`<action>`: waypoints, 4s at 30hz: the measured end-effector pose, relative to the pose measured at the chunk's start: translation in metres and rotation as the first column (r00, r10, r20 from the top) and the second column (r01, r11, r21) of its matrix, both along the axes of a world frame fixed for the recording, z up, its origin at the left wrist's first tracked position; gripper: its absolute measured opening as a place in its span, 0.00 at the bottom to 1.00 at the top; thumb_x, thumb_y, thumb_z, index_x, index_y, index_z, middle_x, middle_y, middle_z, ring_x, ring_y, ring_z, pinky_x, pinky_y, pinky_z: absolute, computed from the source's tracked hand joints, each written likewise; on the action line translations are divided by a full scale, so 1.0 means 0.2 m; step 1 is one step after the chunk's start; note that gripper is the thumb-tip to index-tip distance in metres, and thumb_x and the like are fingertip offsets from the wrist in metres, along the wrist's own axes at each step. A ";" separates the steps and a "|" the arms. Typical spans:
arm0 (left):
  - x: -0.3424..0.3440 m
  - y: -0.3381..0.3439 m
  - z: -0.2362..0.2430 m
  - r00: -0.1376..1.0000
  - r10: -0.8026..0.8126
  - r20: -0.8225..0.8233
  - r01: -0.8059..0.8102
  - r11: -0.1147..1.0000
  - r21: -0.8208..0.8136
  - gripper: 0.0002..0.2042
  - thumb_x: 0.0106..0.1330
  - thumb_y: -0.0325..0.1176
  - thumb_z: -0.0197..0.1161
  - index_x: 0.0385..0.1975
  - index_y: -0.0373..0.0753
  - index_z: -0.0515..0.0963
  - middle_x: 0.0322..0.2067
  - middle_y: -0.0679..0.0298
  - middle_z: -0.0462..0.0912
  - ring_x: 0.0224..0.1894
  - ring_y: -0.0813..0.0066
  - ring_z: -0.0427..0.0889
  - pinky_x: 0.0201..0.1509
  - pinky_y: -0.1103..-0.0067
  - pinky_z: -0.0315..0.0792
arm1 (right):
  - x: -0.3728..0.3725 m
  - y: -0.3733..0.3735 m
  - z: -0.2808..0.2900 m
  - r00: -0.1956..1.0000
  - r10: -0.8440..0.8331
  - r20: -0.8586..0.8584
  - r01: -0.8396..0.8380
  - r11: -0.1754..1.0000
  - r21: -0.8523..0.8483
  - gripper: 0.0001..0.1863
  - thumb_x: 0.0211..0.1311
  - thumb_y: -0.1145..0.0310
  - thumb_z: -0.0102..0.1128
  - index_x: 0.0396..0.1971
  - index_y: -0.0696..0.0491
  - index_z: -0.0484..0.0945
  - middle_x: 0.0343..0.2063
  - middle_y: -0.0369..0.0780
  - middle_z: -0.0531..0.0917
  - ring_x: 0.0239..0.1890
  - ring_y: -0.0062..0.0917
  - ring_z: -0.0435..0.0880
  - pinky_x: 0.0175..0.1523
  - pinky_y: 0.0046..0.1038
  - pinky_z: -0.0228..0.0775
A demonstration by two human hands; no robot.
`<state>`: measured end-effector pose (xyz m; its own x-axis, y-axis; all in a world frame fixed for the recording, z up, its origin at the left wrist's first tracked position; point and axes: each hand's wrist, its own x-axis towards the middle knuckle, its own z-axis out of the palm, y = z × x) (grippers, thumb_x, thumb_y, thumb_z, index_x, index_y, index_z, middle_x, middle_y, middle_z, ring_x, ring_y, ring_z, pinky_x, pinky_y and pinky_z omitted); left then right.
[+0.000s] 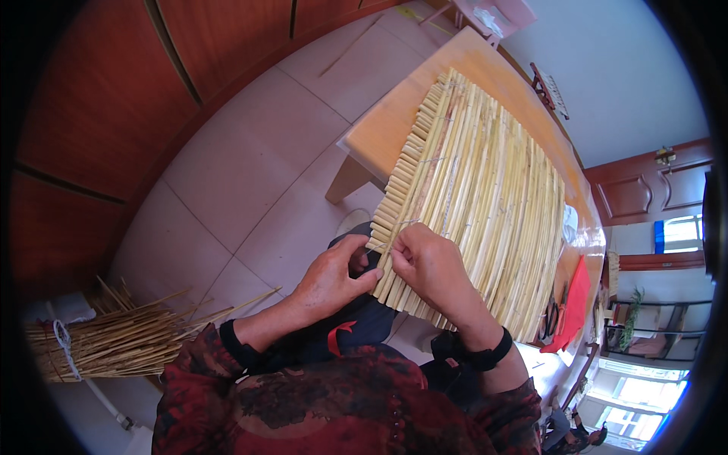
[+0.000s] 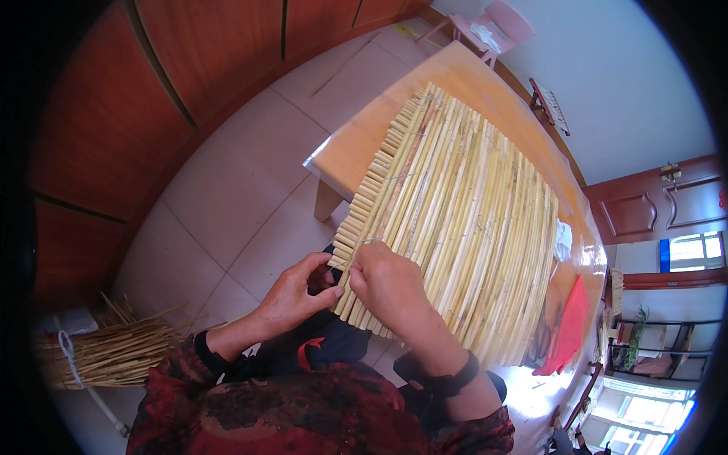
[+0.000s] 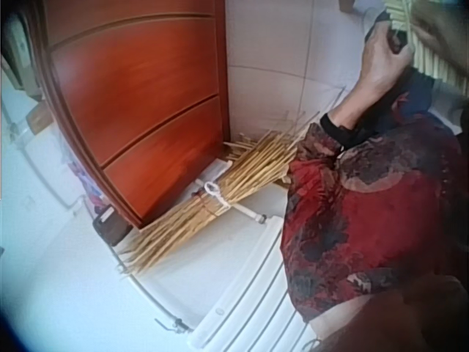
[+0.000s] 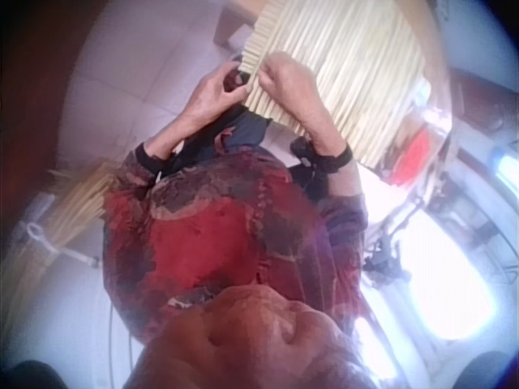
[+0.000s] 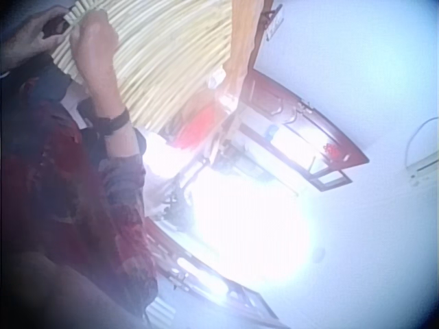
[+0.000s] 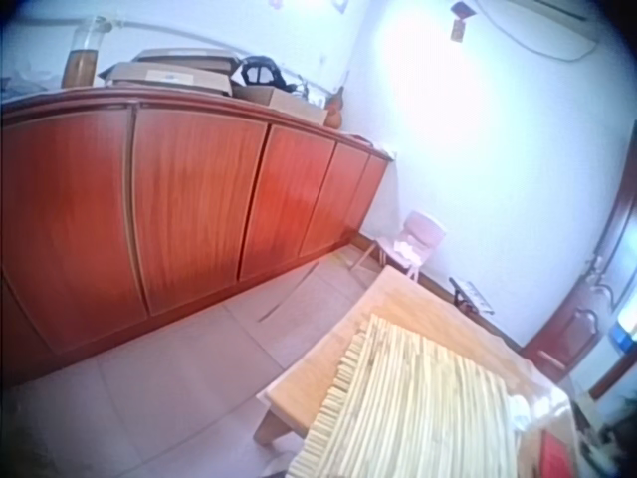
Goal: The person weaves a bamboo mat by aligning thin wooden slats and sewing them together with white thread and a large needle. The person uses scissors to trim the excess thread and slat ends.
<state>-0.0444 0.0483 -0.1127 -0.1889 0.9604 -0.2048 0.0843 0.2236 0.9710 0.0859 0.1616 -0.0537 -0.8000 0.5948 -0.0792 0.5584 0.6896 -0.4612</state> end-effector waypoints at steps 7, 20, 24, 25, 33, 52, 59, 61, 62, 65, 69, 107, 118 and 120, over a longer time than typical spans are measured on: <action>-0.01 0.02 0.00 0.999 -0.003 0.037 0.003 1.000 -0.009 0.26 0.51 0.37 0.65 0.46 0.29 0.66 0.34 0.55 0.74 0.35 0.68 0.75 0.41 0.75 0.71 | 0.12 0.05 0.03 0.991 0.034 -0.132 -0.071 0.955 -0.286 0.05 0.50 0.70 0.59 0.26 0.54 0.73 0.24 0.41 0.75 0.25 0.33 0.77 0.29 0.28 0.69; -0.01 0.04 0.04 1.000 -0.025 -0.001 0.025 1.000 0.004 0.26 0.50 0.36 0.64 0.47 0.29 0.65 0.37 0.53 0.74 0.38 0.65 0.76 0.44 0.74 0.71 | 0.01 0.00 0.04 0.998 0.045 0.034 -0.046 0.998 0.043 0.05 0.53 0.71 0.56 0.24 0.55 0.70 0.27 0.42 0.73 0.28 0.39 0.76 0.31 0.35 0.70; -0.02 0.04 0.02 0.999 -0.042 0.026 0.042 0.999 0.001 0.26 0.50 0.36 0.63 0.47 0.28 0.66 0.38 0.53 0.73 0.39 0.65 0.76 0.45 0.74 0.71 | 0.13 0.08 0.05 0.982 0.051 -0.184 -0.109 0.941 -0.321 0.05 0.52 0.71 0.58 0.24 0.56 0.72 0.24 0.41 0.72 0.26 0.32 0.75 0.31 0.28 0.66; -0.02 0.04 0.01 0.999 -0.050 0.017 0.050 0.999 0.007 0.26 0.50 0.36 0.64 0.47 0.28 0.66 0.39 0.53 0.73 0.40 0.65 0.76 0.46 0.74 0.70 | 0.15 0.08 0.06 0.968 0.054 -0.245 -0.146 0.916 -0.373 0.05 0.52 0.71 0.58 0.25 0.55 0.72 0.25 0.40 0.73 0.26 0.32 0.75 0.31 0.28 0.67; -0.02 0.04 0.02 0.998 -0.066 0.020 0.066 0.998 0.003 0.27 0.49 0.36 0.64 0.47 0.28 0.66 0.40 0.53 0.73 0.41 0.66 0.75 0.47 0.75 0.70 | 0.05 -0.02 0.08 0.996 -0.002 -0.094 -0.012 0.988 -0.156 0.06 0.52 0.70 0.59 0.26 0.55 0.72 0.24 0.41 0.70 0.29 0.32 0.74 0.29 0.29 0.67; -0.02 0.04 0.03 0.998 -0.055 0.030 0.056 0.997 -0.052 0.26 0.52 0.36 0.65 0.49 0.31 0.66 0.40 0.57 0.74 0.43 0.72 0.75 0.48 0.76 0.70 | 0.14 0.00 0.11 0.969 -0.248 0.006 0.159 0.599 -0.785 0.07 0.59 0.69 0.55 0.32 0.58 0.75 0.21 0.32 0.76 0.21 0.12 0.71 0.28 0.16 0.65; -0.02 0.06 0.04 0.997 -0.048 -0.067 0.049 0.999 0.010 0.25 0.48 0.37 0.65 0.43 0.28 0.67 0.35 0.54 0.73 0.39 0.64 0.75 0.44 0.74 0.69 | 0.16 0.01 0.18 0.971 -0.025 -0.238 -0.154 0.696 -0.701 0.06 0.56 0.70 0.56 0.28 0.58 0.78 0.20 0.35 0.76 0.24 0.17 0.75 0.32 0.20 0.67; -0.02 0.06 0.02 0.997 -0.053 -0.059 0.053 0.999 0.005 0.25 0.48 0.37 0.64 0.44 0.29 0.67 0.36 0.53 0.73 0.39 0.64 0.74 0.44 0.74 0.69 | 0.20 -0.02 0.11 0.924 -0.035 -0.380 -0.247 0.703 -0.666 0.07 0.57 0.70 0.56 0.31 0.57 0.79 0.19 0.35 0.76 0.22 0.16 0.74 0.30 0.19 0.67; -0.02 0.07 0.02 0.997 -0.057 -0.052 0.057 0.998 0.001 0.25 0.48 0.37 0.64 0.44 0.29 0.68 0.37 0.53 0.73 0.39 0.63 0.74 0.44 0.73 0.69 | 0.22 -0.03 0.09 0.857 -0.042 -0.513 -0.335 0.712 -0.618 0.07 0.57 0.70 0.56 0.33 0.56 0.79 0.17 0.34 0.75 0.19 0.15 0.73 0.28 0.18 0.66; -0.01 0.06 0.02 0.997 -0.064 -0.051 0.065 0.998 0.007 0.26 0.48 0.37 0.64 0.45 0.30 0.67 0.38 0.52 0.72 0.39 0.63 0.74 0.44 0.74 0.69 | 0.26 -0.09 0.14 0.964 -0.264 -0.014 0.101 0.417 -0.903 0.08 0.59 0.70 0.55 0.35 0.55 0.79 0.18 0.33 0.75 0.17 0.12 0.70 0.25 0.16 0.64; -0.01 0.06 0.03 0.997 -0.045 -0.068 0.044 0.999 -0.021 0.26 0.48 0.37 0.64 0.47 0.30 0.67 0.39 0.51 0.72 0.41 0.63 0.74 0.46 0.74 0.68 | 0.21 -0.13 0.20 0.975 -0.202 0.088 0.181 0.506 -0.843 0.10 0.62 0.69 0.51 0.39 0.53 0.79 0.17 0.32 0.75 0.16 0.10 0.69 0.23 0.15 0.62; -0.15 0.10 0.63 0.891 -0.007 -0.454 0.283 0.791 0.543 0.03 0.54 0.20 0.57 0.24 0.33 0.70 0.24 0.59 0.71 0.25 0.68 0.72 0.29 0.80 0.66 | 0.24 -0.24 -0.05 0.790 -0.389 -0.474 -0.015 0.760 -0.650 0.28 0.52 0.83 0.53 0.55 0.55 0.61 0.47 0.41 0.65 0.40 0.21 0.75 0.44 0.21 0.73; -0.61 -0.06 0.42 0.315 -0.063 -0.947 0.210 0.978 0.005 0.10 0.48 0.25 0.63 0.31 0.35 0.73 0.39 0.56 0.75 0.44 0.60 0.73 0.45 0.67 0.68 | 0.47 -0.30 0.02 0.851 -0.358 -0.383 -0.197 0.459 -0.866 0.14 0.58 0.75 0.51 0.45 0.56 0.73 0.35 0.40 0.76 0.38 0.21 0.79 0.42 0.21 0.70; -0.64 -0.11 0.22 -0.273 -0.054 -0.960 -0.029 0.998 -0.048 0.22 0.47 0.26 0.65 0.45 0.38 0.71 0.55 0.57 0.65 0.59 0.59 0.61 0.60 0.61 0.57 | 0.55 -0.32 -0.01 0.934 -0.229 -0.275 -0.143 0.466 -0.873 0.13 0.59 0.71 0.52 0.44 0.57 0.73 0.34 0.39 0.77 0.37 0.21 0.79 0.42 0.21 0.70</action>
<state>-0.1724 0.0262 -0.0696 -0.1732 0.9661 0.1917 0.9041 0.2331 -0.3582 0.1963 0.0970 -0.0550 -0.8579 0.3927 -0.3313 0.2714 -0.2012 -0.9412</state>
